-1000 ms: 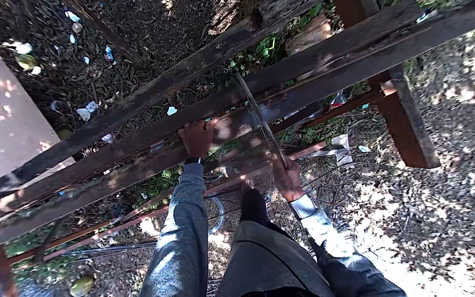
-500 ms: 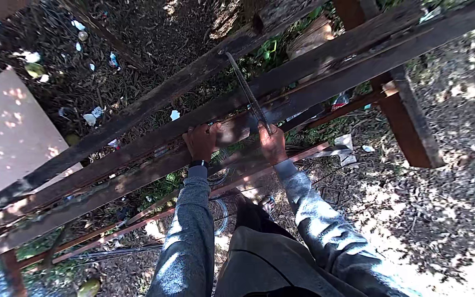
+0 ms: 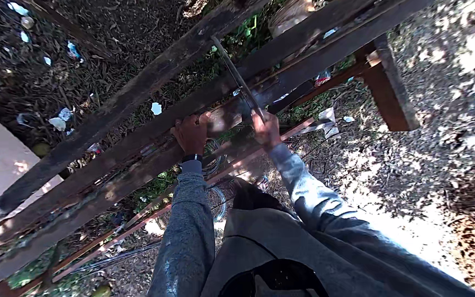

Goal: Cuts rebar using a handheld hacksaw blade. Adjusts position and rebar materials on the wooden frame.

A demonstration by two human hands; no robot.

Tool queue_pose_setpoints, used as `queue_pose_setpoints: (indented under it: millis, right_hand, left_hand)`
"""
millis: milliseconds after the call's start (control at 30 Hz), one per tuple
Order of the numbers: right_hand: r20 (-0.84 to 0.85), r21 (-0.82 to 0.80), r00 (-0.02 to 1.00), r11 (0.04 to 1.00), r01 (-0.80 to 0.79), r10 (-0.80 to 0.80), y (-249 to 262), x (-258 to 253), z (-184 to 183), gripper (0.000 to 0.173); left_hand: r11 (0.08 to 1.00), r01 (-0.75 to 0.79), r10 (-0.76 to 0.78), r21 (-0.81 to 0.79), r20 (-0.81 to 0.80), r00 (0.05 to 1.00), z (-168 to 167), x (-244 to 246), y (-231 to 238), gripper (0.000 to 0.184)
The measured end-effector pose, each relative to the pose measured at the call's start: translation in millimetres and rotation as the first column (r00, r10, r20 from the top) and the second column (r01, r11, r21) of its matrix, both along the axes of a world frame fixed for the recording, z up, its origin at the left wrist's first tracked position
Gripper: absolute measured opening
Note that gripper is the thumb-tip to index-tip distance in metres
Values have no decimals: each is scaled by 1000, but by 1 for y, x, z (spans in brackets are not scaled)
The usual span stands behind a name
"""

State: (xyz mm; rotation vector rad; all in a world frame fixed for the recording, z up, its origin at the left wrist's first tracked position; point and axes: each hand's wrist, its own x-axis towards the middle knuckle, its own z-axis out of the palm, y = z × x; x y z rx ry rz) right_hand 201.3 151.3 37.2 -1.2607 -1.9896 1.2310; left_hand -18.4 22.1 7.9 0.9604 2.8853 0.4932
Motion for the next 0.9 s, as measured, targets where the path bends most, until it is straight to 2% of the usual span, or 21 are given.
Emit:
queue_pose_setpoints:
  millis: [67,233,533,667,800,900]
  right_hand:
    - [-36,57,999,998,22,-20,10,-12,-6,39]
    - [-43,83,999,996,29,-26,9,-12,-8,37]
    - [7,65,999,997,39,-40,10,-16,-6,41]
    - [33,11,999,999,41,-42,3,-12,2,41]
    - [38,-57,999,998,19,-17,2,-13,9,40]
    - [37,-57,999,998,7,-5,8,-13,17,40]
  left_hand:
    - [1000,4,-4,-2,-12,1000,-1,0,4,70]
    - [1000,-8,8,-2,7,1000,6,4,8,73]
    - [998,46,-47,44,7,999,10,9,-2,73]
    - [1000,-1,1,29,-5,1000,0,4,6,71]
    - [997,-66,66,-40,-6,998,12,8,9,79]
    - [997,-43,41,-62,-26,999,12,10,13,81]
